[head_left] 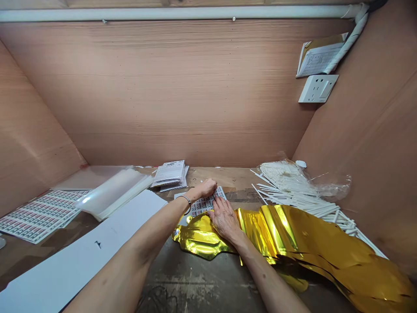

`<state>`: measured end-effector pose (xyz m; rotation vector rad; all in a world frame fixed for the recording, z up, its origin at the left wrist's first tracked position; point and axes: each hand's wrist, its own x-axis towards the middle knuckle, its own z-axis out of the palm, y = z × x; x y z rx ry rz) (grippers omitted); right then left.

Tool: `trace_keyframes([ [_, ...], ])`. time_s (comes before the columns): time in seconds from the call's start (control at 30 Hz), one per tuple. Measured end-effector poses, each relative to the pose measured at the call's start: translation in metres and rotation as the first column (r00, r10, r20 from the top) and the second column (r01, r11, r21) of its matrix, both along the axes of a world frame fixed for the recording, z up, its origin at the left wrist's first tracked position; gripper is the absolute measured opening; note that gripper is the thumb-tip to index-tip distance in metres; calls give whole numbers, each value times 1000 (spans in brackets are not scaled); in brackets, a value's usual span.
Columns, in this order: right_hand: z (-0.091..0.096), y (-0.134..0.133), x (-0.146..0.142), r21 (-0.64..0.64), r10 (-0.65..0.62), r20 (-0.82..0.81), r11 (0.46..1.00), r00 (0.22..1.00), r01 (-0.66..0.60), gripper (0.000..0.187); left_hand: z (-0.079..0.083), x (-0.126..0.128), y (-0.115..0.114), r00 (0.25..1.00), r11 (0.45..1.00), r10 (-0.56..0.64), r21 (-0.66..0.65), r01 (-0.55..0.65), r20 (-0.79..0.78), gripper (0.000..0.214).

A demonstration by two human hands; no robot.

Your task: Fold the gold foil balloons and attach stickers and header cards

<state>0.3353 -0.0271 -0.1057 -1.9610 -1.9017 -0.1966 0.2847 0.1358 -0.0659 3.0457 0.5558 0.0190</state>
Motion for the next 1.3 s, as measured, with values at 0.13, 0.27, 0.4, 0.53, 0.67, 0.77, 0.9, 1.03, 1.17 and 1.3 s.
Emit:
trace_keyframes([
  [0.13,-4,1,0,38,9,2,999,1000,-9,42,2,-4,-3,999,997,-49,54,50,-19,22],
  [0.27,-4,1,0,24,11,6,1000,1000,-11,43,0,-10,-8,994,990,-102,92,104,-27,21],
  [0.4,-6,1,0,42,16,10,999,1000,-17,44,-2,-13,-13,989,983,-147,103,148,-24,18],
  [0.53,-8,2,0,56,18,15,998,1000,-18,46,0,-9,-15,985,981,-170,84,172,-32,13],
  [0.67,-8,2,-1,68,3,5,998,1000,-3,45,1,-2,-17,989,988,-147,52,147,-1,8],
  [0.77,-7,3,-1,66,-9,7,998,1000,8,45,3,0,-14,995,999,-49,26,47,84,10],
  [0.9,-8,3,-1,49,0,23,999,1000,-1,44,15,-12,-2,940,981,191,-19,-193,281,22],
  [1.03,-12,6,1,56,-4,34,998,999,2,42,32,-46,2,839,933,358,-109,-344,410,30],
  [1.17,-14,8,2,38,-8,30,999,1000,7,39,42,-97,-28,785,942,334,-164,-292,522,23],
  [1.3,-8,7,3,-22,-6,53,1000,999,8,37,34,-151,-79,838,998,10,49,-45,546,20],
])
